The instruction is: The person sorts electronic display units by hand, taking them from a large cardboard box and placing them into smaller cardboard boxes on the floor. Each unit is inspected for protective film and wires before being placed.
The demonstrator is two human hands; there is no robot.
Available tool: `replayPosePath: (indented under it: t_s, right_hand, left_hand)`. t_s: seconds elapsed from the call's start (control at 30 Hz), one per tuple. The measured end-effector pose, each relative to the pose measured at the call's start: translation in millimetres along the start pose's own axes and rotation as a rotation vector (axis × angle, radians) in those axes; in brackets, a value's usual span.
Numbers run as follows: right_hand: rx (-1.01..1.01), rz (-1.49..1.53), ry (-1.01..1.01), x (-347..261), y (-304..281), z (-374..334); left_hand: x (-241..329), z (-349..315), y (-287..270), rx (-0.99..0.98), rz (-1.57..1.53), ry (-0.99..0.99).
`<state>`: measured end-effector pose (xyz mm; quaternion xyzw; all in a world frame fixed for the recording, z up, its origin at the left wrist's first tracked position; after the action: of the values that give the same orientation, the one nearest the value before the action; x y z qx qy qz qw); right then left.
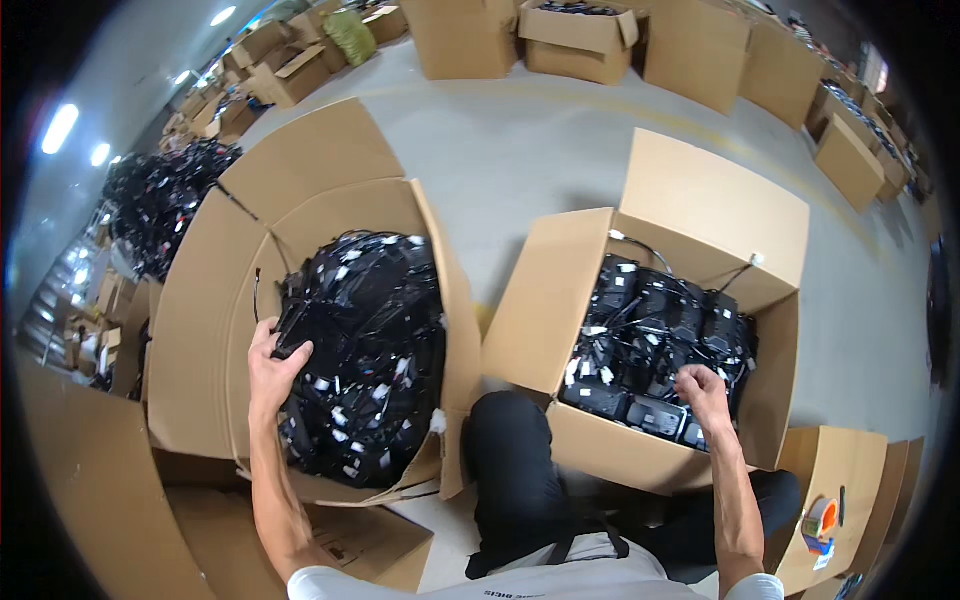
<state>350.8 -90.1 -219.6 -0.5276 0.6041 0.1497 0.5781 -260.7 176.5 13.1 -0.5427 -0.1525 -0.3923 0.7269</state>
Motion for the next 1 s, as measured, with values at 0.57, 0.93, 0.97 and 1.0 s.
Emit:
replayPosePath:
  t_s: [0.57,0.93,0.97,1.0]
  right_hand:
    - [-0.674,0.547,-0.271,-277.2,277.7,-73.0]
    - [-0.781,0.762,-0.027,-240.1,227.1,-120.8]
    - [-0.858,0.813,-0.122,-243.9,218.8,-128.8]
    - [-0.846,0.819,-0.118,-242.8,209.7,-129.6]
  left_hand:
    - [72.5,-86.2,-20.4,0.493,-0.744,-0.155]
    - [212.3,-128.5,100.5,0.065,0.362,0.838]
    - [211.6,-128.4,102.1,0.056,0.353,0.846]
    - [209.6,-130.1,102.7,0.044,0.268,0.881]
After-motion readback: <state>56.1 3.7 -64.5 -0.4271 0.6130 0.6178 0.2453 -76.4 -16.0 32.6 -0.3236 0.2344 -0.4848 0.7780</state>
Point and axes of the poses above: each hand's wrist, its own z-axis towards the middle knuckle, its own y-axis out of the palm, x = y × z, the point moved 8 cm from there along z, towards the middle knuckle, and after that the axes turned 11 degrees about -z, right-handed, at the moved point
